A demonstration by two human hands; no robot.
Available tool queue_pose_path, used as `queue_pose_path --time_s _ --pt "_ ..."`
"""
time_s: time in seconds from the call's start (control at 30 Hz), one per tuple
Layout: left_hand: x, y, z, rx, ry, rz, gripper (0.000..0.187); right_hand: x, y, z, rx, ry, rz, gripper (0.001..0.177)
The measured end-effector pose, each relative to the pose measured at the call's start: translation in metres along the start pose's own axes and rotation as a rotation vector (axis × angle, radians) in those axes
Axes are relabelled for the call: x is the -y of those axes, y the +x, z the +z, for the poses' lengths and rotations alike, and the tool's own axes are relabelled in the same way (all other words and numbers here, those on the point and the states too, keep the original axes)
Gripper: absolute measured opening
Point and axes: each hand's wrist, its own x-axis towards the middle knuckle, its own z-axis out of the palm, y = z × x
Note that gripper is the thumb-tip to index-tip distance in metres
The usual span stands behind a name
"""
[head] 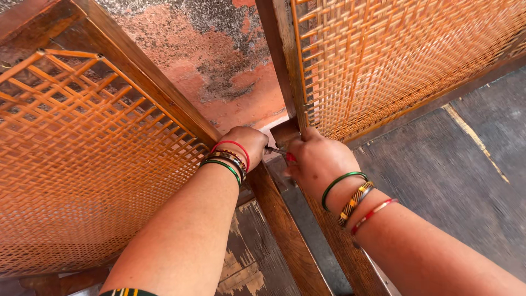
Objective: The person uses a red-handled screwdriver to loosen and remove screws from a wooden chair with a cane backrest. They work on the seat frame and the backrest joints, then lift the chair to access the underside and continue unscrewing fasteners.
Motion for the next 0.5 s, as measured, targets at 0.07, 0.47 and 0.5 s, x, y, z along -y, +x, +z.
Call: queue_pose_path --time_s 0.07,0.47,0.5 --pt "-0.002 -0.004 -0.001 0.017 -0.006 -0.01 0.029 -0.001 -0.005 0.004 -0.088 -0.093 -0.107 0.019" --pt "-0.003 -0.003 0.004 -0.059 0.028 0.04 0.026 -0.001 0.007 0.015 0.073 0.077 0.214 0.026" --pt "-0.002 -0.001 0.006 -0.064 0.016 0.034 0.026 -0.002 0.004 0.016 0.027 0.057 0.142 0.028"
